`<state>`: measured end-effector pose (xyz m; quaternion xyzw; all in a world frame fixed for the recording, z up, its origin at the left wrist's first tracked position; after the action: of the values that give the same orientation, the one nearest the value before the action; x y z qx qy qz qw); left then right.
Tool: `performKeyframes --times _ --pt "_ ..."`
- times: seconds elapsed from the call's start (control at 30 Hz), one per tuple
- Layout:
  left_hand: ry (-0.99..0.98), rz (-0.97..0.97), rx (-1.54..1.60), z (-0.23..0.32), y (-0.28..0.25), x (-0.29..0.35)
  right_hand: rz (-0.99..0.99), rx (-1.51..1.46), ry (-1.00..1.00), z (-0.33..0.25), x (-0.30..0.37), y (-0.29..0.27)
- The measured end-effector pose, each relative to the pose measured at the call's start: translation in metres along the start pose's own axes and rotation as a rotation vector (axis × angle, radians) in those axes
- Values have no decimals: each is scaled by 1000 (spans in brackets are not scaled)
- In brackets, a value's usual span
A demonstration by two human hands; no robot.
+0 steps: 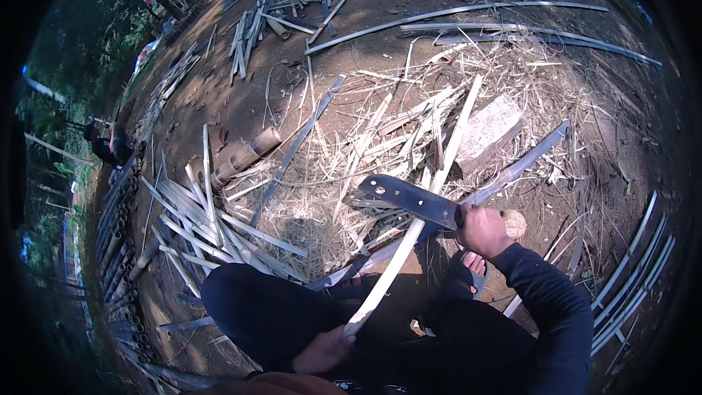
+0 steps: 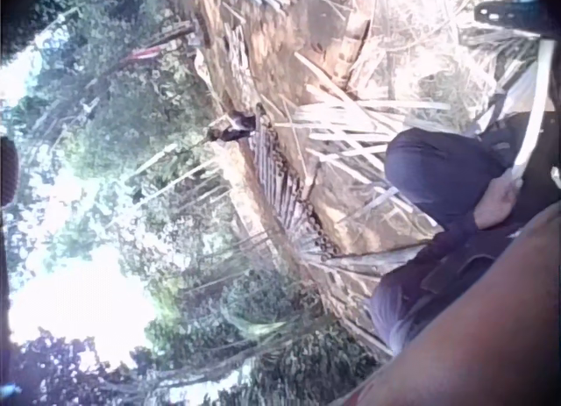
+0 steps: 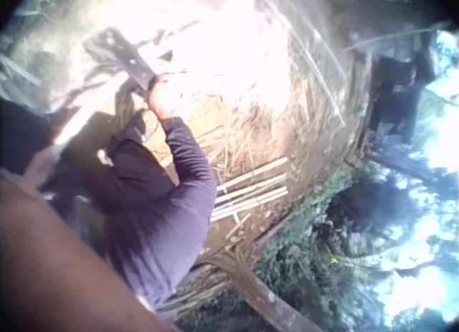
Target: The person shaves a piece of bamboo with a machete, smoothing its surface and edges while holding it by hand.
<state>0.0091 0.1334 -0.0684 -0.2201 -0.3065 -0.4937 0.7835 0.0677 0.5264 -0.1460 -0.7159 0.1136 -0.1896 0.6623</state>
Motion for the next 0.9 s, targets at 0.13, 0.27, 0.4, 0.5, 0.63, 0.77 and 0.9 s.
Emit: performKeyframes --times 0.13,0.27,0.4,0.5,0.63,0.77,0.9 --pt "131 72 58 -5 1 13 49 6 -301 -42 24 -13" --pt "220 30 -28 -7 1 -22 70 -32 -190 -35 23 6" --pt "296 16 -47 4 16 -78 136 -24 -16 -22 22 4" --pt "-45 -201 112 13 21 -103 15 29 57 -12 16 8" --pt "255 -325 -73 -18 25 -139 4 130 -13 -2 10 18" --pt "-157 -255 289 -10 55 -156 -116 153 -17 14 17 28" --pt "-182 -191 38 -32 67 -183 -90 55 1 13 22 34"
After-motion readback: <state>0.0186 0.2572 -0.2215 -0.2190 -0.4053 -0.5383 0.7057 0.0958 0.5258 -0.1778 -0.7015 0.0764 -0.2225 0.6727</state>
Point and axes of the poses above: each hand's wrist, its own x-axis away from the middle knuckle, its own y-axis out of the palm, z = x × y, the point moved 2 cm from there along -x, towards the middle knuckle, and after that the axes turned 14 degrees about x, right-handed, at the moved point
